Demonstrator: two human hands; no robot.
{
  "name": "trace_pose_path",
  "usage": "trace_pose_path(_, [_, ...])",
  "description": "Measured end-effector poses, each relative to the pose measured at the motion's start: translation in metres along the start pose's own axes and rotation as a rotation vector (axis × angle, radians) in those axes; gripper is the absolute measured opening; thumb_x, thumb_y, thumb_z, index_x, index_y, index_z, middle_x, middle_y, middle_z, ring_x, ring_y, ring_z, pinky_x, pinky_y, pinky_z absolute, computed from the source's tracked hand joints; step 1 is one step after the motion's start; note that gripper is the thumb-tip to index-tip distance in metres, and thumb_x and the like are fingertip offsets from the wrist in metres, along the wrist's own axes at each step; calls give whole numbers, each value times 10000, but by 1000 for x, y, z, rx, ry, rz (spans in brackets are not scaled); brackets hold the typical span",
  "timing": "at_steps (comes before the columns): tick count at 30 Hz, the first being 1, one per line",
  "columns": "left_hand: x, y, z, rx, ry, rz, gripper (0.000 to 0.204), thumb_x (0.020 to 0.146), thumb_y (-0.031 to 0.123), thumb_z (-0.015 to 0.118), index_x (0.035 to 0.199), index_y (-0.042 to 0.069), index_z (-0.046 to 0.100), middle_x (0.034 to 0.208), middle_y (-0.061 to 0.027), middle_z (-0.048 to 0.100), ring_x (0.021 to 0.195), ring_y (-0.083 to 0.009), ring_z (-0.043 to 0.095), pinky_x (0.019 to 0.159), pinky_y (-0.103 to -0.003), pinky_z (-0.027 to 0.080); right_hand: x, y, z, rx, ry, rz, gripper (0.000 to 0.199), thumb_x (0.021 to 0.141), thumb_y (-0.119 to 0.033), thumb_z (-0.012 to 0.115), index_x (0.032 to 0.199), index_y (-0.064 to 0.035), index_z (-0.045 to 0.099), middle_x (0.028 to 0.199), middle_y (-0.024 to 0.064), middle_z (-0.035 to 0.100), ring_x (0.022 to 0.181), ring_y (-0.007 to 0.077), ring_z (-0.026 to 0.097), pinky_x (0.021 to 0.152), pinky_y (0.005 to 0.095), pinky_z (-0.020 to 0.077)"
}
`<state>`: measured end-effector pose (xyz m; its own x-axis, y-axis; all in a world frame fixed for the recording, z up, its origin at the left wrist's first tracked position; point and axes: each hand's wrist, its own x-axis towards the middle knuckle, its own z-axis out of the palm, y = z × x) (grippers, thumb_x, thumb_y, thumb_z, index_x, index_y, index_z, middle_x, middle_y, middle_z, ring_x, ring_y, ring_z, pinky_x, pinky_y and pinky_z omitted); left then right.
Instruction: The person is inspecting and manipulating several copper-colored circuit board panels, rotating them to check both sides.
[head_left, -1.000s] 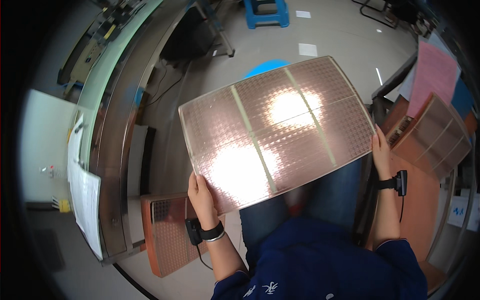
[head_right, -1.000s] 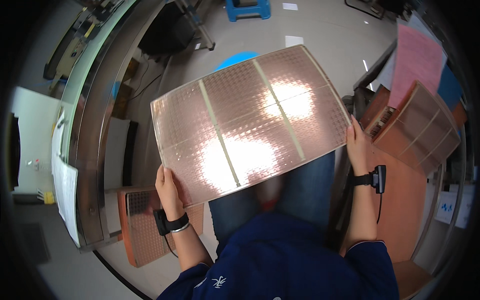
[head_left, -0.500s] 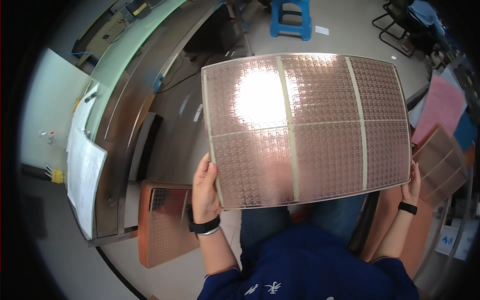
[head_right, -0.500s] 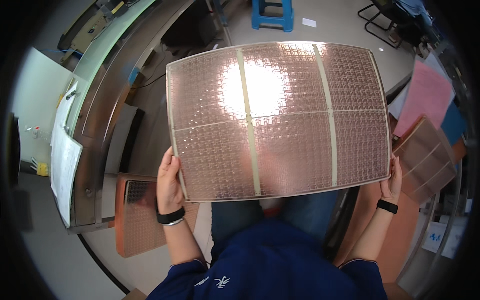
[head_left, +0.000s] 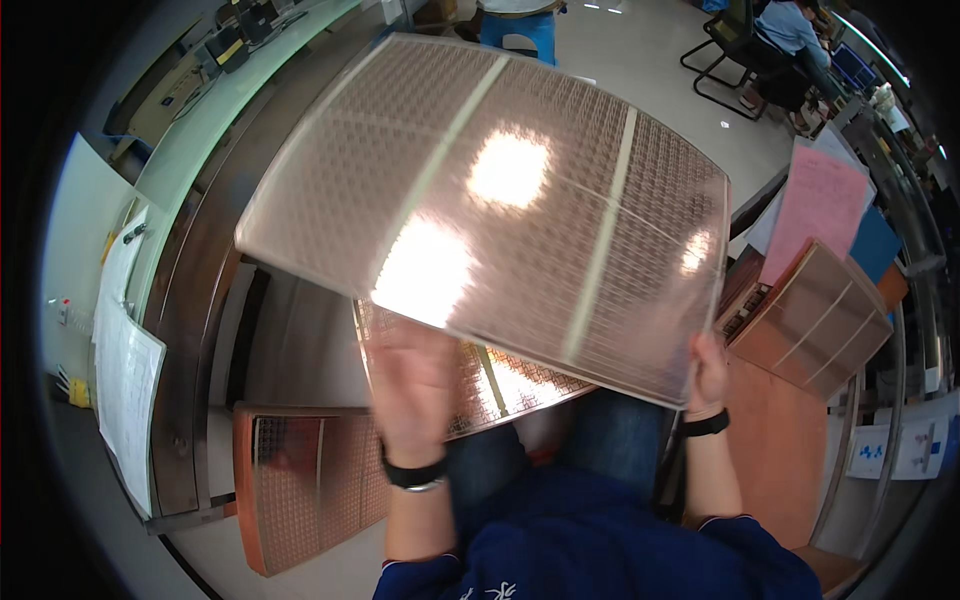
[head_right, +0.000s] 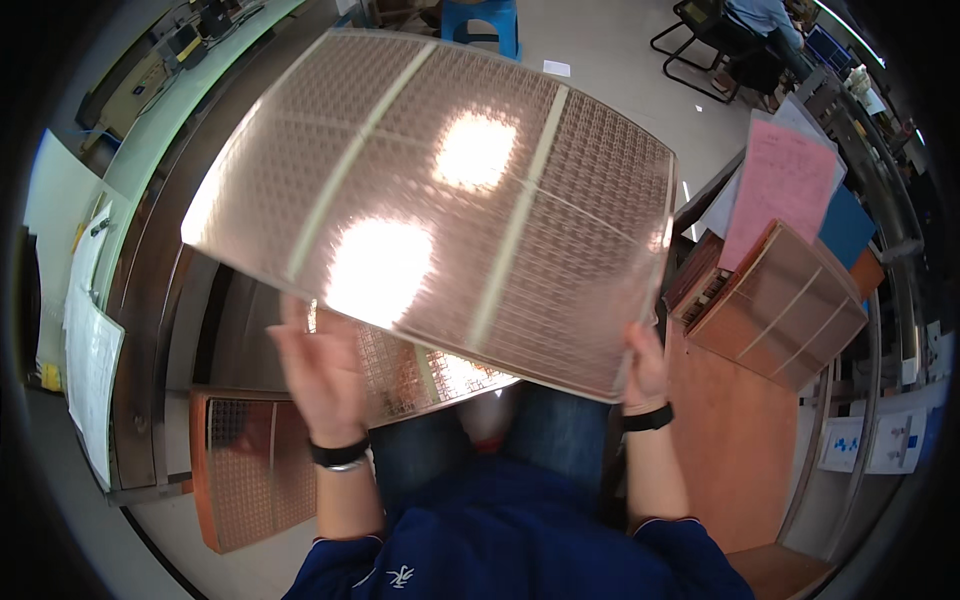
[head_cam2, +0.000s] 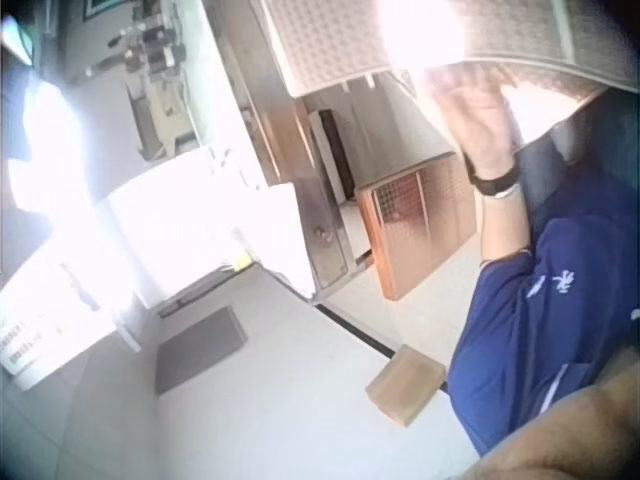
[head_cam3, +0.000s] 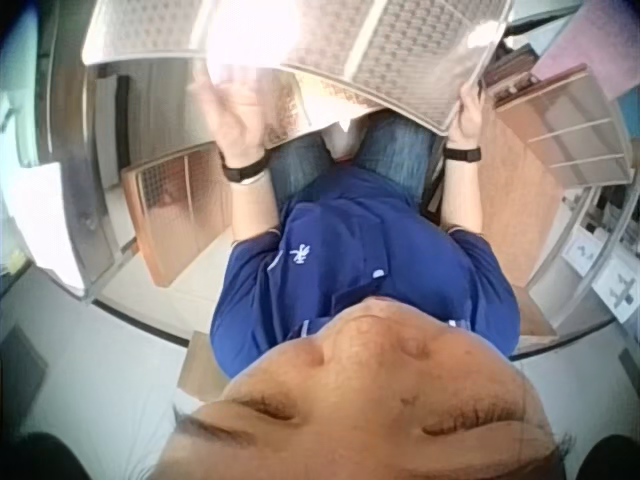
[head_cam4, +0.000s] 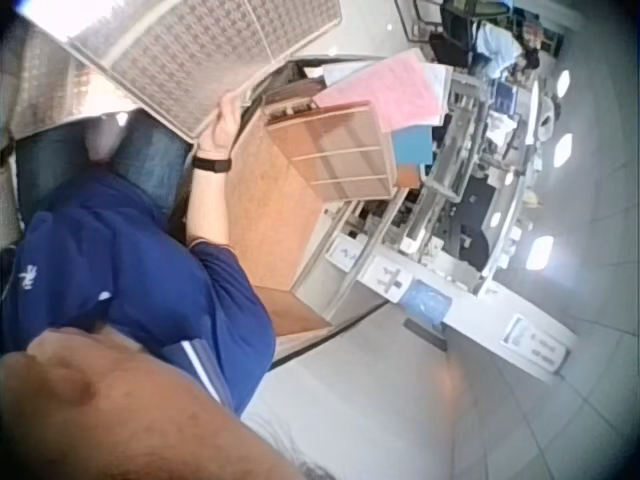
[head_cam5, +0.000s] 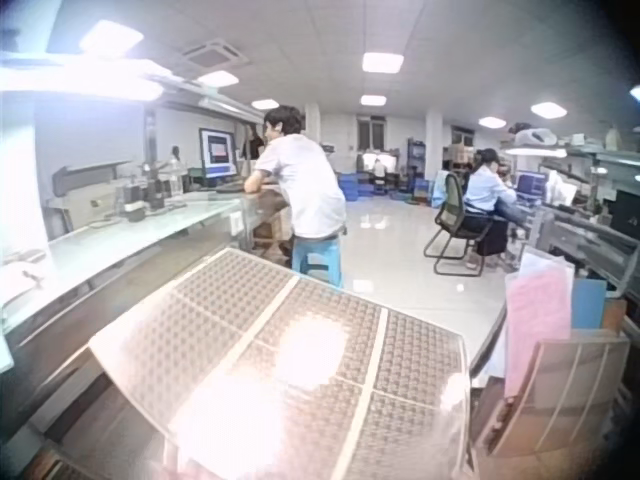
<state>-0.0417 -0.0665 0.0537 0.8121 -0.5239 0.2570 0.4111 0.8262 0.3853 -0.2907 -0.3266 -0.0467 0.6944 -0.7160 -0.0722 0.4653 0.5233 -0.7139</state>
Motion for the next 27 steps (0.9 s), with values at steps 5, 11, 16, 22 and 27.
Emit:
trace_pose_path(5, [-17, -39, 29, 297, 155, -110, 428, 924, 108, 465, 1319, 38, 318, 1300, -119, 424, 1172, -216, 444, 976, -367, 392, -17, 38, 87, 140, -168, 320, 325, 862, -90, 558, 1179, -64, 489, 1107, 93, 567, 1054, 229, 544, 928, 410, 435])
trace_pose_path(11, [-9, -4, 4, 296, 199, -131, 380, 929, 117, 459, 1290, 31, 376, 1207, -107, 510, 1106, -188, 497, 955, -339, 399, 28, -28, 42, 295, -132, -45, 440, 952, -333, 384, 1274, -36, 423, 1280, 150, 480, 1176, 279, 469, 995, 439, 381])
trace_pose_path(16, [-8, 5, -2, 502, 317, -114, 428, 940, 200, 459, 1315, 12, 373, 1193, -101, 526, 1103, -159, 496, 936, -294, 389, 32, -65, 52, -148, -167, 52, 508, 967, -329, 343, 1342, 14, 336, 1244, 165, 513, 1088, 232, 540, 917, 330, 450])
trace_pose_path(22, [-6, 3, -11, 520, 278, -186, 424, 930, 210, 478, 1298, 15, 398, 1176, -98, 544, 1097, -163, 506, 929, -297, 391, 31, -63, 53, -499, -83, 75, 412, 952, -223, 419, 1251, 59, 450, 1158, 115, 572, 989, 141, 581, 858, 260, 470])
trace_pose_path(27, [-4, 2, -9, 527, 304, -181, 395, 929, 202, 480, 1273, 18, 423, 1144, -92, 560, 1057, -153, 531, 901, -287, 414, 27, -57, 57, -453, -43, 54, 392, 948, -203, 427, 1232, 64, 464, 1141, 106, 579, 977, 133, 582, 840, 254, 471])
